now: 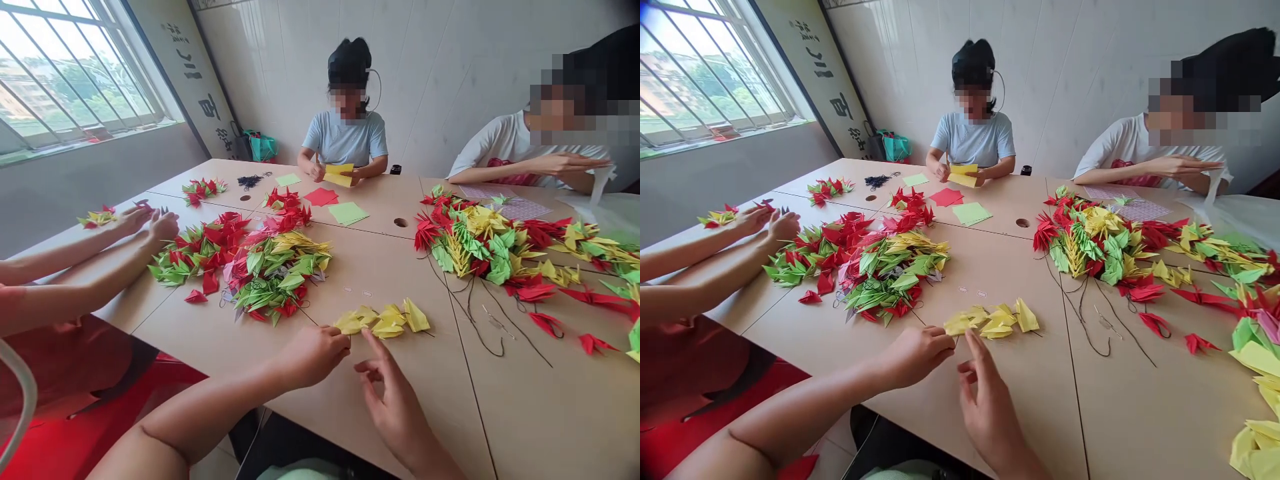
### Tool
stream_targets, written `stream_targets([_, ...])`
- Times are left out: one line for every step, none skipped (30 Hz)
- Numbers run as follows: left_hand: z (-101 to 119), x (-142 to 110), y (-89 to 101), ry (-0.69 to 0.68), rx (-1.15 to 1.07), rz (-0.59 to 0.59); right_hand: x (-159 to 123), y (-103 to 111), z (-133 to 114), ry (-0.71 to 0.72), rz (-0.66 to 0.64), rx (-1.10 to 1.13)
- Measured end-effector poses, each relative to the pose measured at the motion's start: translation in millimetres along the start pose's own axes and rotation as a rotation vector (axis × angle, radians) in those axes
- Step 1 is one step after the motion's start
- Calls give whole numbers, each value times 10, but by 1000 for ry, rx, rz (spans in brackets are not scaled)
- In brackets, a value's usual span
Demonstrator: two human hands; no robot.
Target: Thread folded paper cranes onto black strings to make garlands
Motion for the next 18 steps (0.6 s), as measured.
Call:
stream_targets([62, -19, 10, -28, -54, -12, 9, -125, -61, -58, -69, 121])
stream_targets([108, -43, 23, -50, -113, -24, 16, -210, -99, -104, -93, 221])
stream_targets([131, -71, 39, -59, -167, -33, 24, -271, -112, -143, -115, 287])
stream_targets([133, -104, 56, -57, -212, -40, 31, -298, -104, -169, -128, 313])
stream_targets([116, -139, 72, -44, -248, -44, 39, -296, -84, -178, -140, 299])
stream_targets([84, -177, 86, -24, -277, -47, 45, -270, -52, -177, -156, 253])
stream_targets([40, -215, 99, -1, -302, -51, 47, -221, -11, -171, -167, 187])
stream_targets([-8, -253, 113, 20, -326, -55, 43, -158, 36, -164, -174, 118])
stream_targets([-55, -288, 128, 37, -352, -62, 31, -83, 94, -171, -166, 68])
stream_targets([-99, -320, 146, 49, -382, -70, 11, -5, 157, -189, -154, 34])
stream_targets([-140, -347, 169, 62, -412, -78, -19, 70, 217, -204, -144, 8])
stream_targets([-178, -371, 196, 76, -438, -87, -55, 144, 275, -221, -123, -11])
stream_targets([-210, -391, 225, 92, -458, -96, -96, 210, 326, -231, -105, -27])
stream_targets([-238, -409, 256, 106, -474, -107, -143, 263, 378, -248, -102, -42])
stream_targets([-261, -426, 286, 120, -487, -118, -193, 305, 429, -268, -109, -53])
stream_targets([-282, -442, 317, 133, -497, -125, -242, 344, 477, -282, -109, -60])
stream_targets([-299, -459, 346, 143, -505, -129, -289, 383, 523, -291, -97, -69])
stream_targets([-315, -476, 374, 152, -513, -128, -335, 419, 569, -296, -85, -80])
Point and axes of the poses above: each hand's wrist, its own x-axis towards the middle knuckle, its own y-axis out of the back of the hand, z = x × y, the point moved 5 cm from there along x, towards the middle knuckle, and after that the axes turned 7 degrees about -x, right-handed, at the moved point
